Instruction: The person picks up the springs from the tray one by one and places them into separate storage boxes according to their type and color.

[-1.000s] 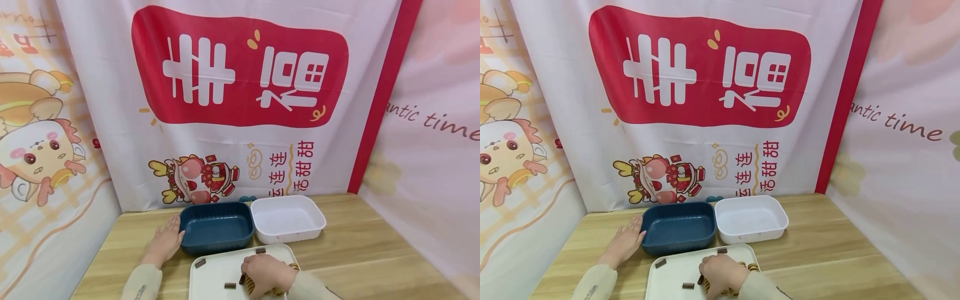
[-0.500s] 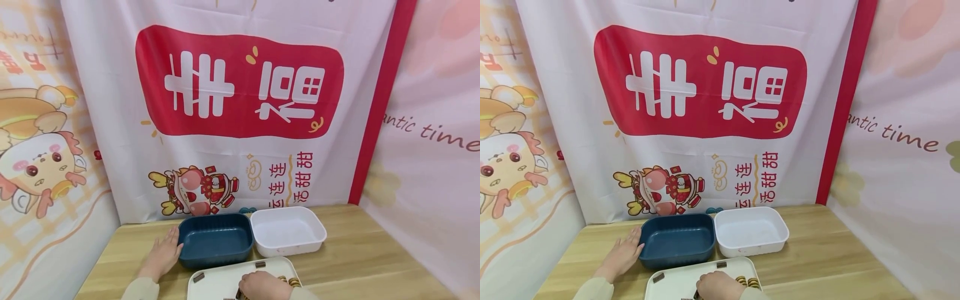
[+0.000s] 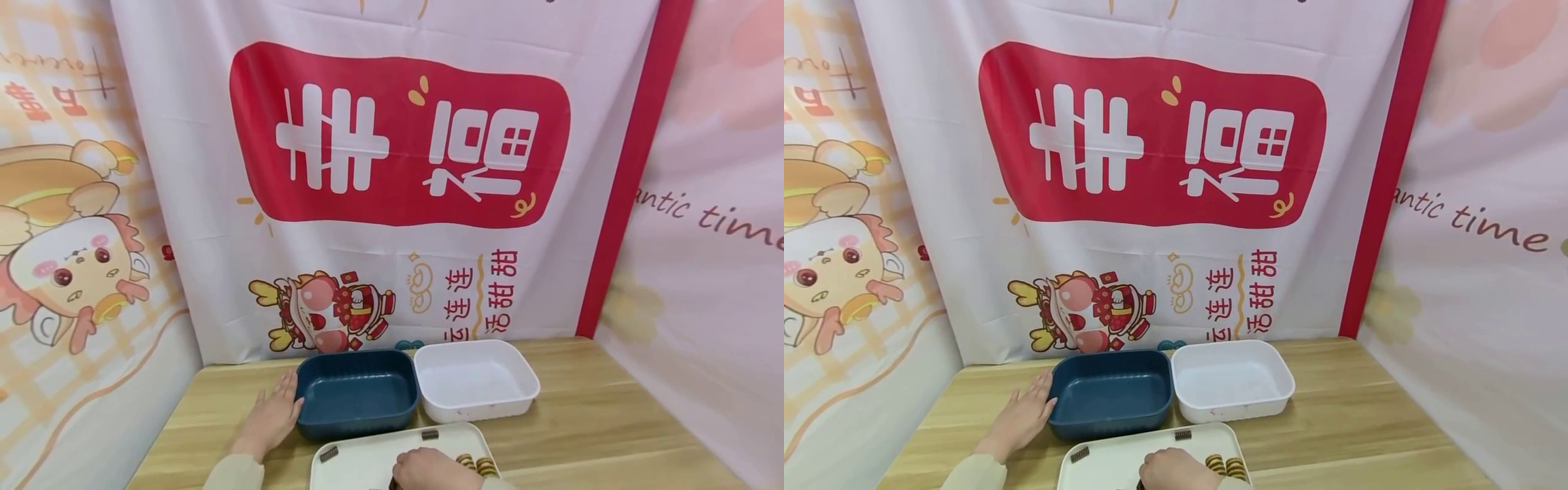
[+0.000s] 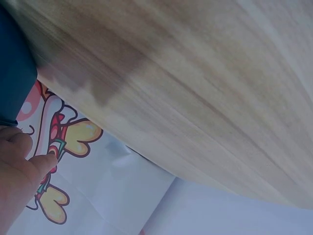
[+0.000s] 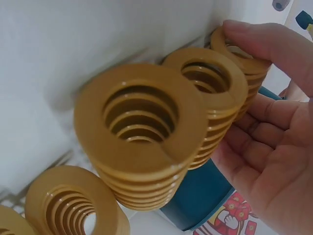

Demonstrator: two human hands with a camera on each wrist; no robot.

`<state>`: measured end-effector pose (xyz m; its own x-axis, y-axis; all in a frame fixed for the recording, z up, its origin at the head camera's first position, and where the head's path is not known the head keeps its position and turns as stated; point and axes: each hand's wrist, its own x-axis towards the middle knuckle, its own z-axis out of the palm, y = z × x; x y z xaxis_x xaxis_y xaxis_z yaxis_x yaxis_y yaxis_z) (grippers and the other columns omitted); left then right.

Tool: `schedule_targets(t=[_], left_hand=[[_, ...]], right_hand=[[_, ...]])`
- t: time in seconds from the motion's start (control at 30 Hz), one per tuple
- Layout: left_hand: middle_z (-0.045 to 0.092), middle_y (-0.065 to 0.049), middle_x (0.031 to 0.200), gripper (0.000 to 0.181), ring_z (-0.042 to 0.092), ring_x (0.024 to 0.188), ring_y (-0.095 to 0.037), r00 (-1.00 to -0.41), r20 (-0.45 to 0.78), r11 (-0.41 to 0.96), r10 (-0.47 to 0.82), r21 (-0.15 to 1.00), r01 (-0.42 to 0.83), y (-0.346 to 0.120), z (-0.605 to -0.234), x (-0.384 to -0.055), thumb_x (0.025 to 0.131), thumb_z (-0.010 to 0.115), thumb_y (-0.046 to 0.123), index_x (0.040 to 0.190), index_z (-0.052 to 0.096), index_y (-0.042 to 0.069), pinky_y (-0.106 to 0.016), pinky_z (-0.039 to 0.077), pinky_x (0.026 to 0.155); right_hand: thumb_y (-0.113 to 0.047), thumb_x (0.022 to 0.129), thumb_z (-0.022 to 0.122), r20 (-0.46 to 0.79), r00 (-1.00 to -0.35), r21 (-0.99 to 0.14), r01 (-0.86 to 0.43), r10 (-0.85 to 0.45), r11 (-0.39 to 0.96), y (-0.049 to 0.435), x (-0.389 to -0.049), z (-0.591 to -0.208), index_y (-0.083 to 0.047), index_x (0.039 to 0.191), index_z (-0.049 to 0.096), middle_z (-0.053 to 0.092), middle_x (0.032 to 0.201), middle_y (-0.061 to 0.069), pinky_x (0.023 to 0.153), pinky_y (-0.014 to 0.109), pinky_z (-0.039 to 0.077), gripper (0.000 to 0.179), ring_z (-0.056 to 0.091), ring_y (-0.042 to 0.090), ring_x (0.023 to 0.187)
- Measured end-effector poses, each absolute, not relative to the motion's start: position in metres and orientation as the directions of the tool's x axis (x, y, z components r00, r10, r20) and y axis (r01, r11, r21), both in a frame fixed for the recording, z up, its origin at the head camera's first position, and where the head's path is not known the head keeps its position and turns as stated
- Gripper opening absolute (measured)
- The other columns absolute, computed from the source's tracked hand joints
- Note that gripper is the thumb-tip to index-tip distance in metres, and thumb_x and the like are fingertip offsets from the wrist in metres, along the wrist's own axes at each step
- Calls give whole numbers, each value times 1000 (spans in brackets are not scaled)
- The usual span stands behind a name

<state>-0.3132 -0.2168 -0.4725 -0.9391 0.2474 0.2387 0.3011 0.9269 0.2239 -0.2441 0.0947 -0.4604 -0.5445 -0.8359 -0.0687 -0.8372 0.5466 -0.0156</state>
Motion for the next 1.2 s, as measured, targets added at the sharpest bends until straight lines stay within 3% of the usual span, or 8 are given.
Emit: schedule_targets(t=[0.13,0.27,0.4,0.53,0.73,0.83,0.97,1.2], left_hand=[[31,-30,146,55,29,135,-44,-937,245,929,250,214,303,-218,-471,-314,99,48,20,139,34,-15,-69,22,101],[30,-30,147,55,28,136,-44,-938,244,930,246,214,300,-217,-471,-314,99,47,21,140,34,-14,-69,21,102],[29,-28,148,55,27,137,-42,-942,228,930,247,217,296,-215,-474,-314,100,45,23,140,34,-13,-67,19,104],[30,-29,147,55,28,136,-43,-939,236,931,250,206,300,-214,-475,-315,99,47,22,140,35,-14,-67,21,103],[32,-29,146,54,30,135,-43,-934,261,934,245,196,300,-216,-475,-316,99,48,21,139,37,-14,-67,22,103],[32,-29,146,54,29,135,-43,-936,255,935,242,195,295,-216,-476,-316,99,48,21,139,37,-14,-67,21,103],[32,-28,147,55,29,136,-43,-939,247,936,239,199,290,-217,-477,-315,99,48,21,139,36,-14,-67,20,104],[31,-27,148,55,28,137,-42,-941,251,937,228,205,282,-217,-478,-316,99,46,22,140,36,-13,-67,20,104]], right_hand=[[-30,87,62,-41,-540,35,-841,-840,539,94,-243,-458,-18,81,68,52,69,-12,53,13,38,15,47,-2,60],[-28,87,63,-39,-535,15,-845,-844,534,99,-245,-460,-19,83,69,54,70,-13,53,12,39,12,49,-4,61],[-35,86,67,-69,-580,-136,-801,-812,584,110,-253,-469,-23,93,70,56,78,-18,60,13,44,14,50,-6,67],[-36,80,74,-34,-618,-285,-747,-786,600,117,-244,-443,-20,96,70,59,83,-20,67,13,46,24,51,-6,72],[-26,78,78,51,-552,-484,-743,-832,463,128,-256,-433,-12,98,69,60,88,-18,69,13,47,26,54,-6,78],[-19,78,77,1,-557,-659,-625,-830,418,133,-261,-432,-10,98,68,62,88,-17,72,17,50,24,57,-5,79],[-9,76,74,-90,-584,-862,-361,-807,356,137,-264,-430,-5,100,68,65,85,-10,72,20,51,24,61,2,77],[-6,86,59,-153,-541,-987,51,-827,150,144,-275,-419,12,112,61,67,91,1,74,20,50,31,60,6,80]])
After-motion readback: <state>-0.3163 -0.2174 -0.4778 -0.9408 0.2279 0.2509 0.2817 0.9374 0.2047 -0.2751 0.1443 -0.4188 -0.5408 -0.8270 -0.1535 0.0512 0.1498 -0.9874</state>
